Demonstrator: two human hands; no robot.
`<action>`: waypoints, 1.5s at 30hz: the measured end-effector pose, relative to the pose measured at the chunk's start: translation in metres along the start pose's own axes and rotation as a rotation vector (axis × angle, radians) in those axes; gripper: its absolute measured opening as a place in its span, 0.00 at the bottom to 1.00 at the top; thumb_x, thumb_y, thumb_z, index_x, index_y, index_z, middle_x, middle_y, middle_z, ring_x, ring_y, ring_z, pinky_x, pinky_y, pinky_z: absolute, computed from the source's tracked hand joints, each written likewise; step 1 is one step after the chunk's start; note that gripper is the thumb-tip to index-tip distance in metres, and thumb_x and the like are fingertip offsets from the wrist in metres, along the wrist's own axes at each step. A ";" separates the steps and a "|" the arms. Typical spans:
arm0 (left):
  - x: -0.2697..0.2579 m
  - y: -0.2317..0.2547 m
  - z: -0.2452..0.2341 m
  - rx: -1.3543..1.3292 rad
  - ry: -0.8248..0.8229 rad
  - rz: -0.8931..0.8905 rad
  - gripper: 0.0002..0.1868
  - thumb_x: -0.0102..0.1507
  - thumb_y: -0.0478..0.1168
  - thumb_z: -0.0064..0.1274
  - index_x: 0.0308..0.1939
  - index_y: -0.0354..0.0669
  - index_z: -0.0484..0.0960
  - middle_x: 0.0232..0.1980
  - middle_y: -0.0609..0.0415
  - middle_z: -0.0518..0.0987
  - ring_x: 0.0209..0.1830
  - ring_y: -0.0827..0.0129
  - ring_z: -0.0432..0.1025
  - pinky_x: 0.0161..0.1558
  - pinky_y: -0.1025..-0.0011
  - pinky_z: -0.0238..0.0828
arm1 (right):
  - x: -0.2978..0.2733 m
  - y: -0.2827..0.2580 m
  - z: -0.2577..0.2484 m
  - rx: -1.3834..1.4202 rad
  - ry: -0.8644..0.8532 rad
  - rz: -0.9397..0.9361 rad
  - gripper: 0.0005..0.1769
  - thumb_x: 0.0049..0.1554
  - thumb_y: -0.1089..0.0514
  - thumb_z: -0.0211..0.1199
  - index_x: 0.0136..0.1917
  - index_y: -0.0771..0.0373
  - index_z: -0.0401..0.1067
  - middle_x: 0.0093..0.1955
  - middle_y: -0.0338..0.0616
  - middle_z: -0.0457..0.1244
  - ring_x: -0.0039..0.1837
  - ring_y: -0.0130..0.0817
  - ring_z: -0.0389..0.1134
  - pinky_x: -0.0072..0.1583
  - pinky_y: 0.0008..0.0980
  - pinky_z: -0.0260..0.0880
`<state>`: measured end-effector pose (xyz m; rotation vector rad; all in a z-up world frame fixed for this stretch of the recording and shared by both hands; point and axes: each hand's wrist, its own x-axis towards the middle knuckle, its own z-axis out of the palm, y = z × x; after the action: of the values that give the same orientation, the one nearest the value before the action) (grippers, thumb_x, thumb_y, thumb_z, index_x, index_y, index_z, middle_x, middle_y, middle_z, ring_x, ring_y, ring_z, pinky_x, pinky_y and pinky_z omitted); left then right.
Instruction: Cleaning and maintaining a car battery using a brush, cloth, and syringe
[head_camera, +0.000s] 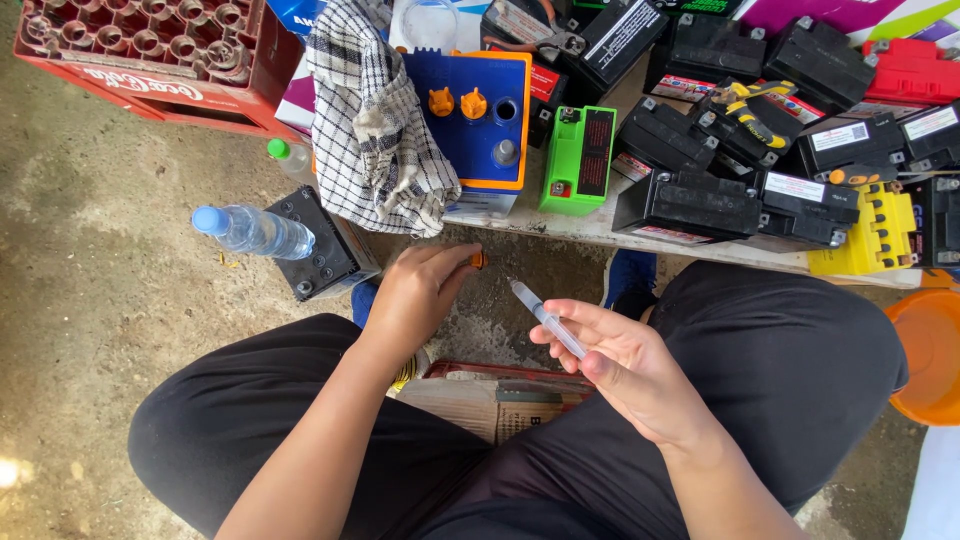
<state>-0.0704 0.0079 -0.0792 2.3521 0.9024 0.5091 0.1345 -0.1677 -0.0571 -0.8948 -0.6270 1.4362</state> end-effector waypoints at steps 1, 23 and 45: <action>0.000 0.001 -0.001 0.000 0.000 0.000 0.14 0.67 0.37 0.58 0.56 0.45 0.85 0.44 0.45 0.85 0.45 0.48 0.80 0.47 0.58 0.79 | 0.000 0.000 0.000 0.000 0.000 0.000 0.38 0.56 0.52 0.67 0.72 0.78 0.63 0.59 0.66 0.69 0.55 0.40 0.65 0.53 0.33 0.62; -0.001 0.001 -0.005 0.024 -0.060 0.011 0.14 0.69 0.37 0.54 0.59 0.42 0.82 0.46 0.45 0.85 0.47 0.52 0.81 0.56 0.56 0.75 | -0.002 -0.001 0.001 -0.005 0.030 0.017 0.37 0.56 0.53 0.67 0.72 0.78 0.64 0.57 0.66 0.69 0.55 0.40 0.66 0.56 0.38 0.66; -0.001 -0.001 -0.003 0.033 -0.028 0.045 0.14 0.68 0.37 0.56 0.57 0.44 0.83 0.45 0.47 0.85 0.46 0.52 0.81 0.55 0.57 0.74 | -0.002 0.002 0.000 -0.025 0.040 0.007 0.37 0.56 0.53 0.68 0.71 0.79 0.65 0.57 0.67 0.69 0.55 0.40 0.66 0.57 0.38 0.67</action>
<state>-0.0726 0.0090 -0.0774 2.4083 0.8528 0.4809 0.1331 -0.1701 -0.0584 -0.9437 -0.6135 1.4166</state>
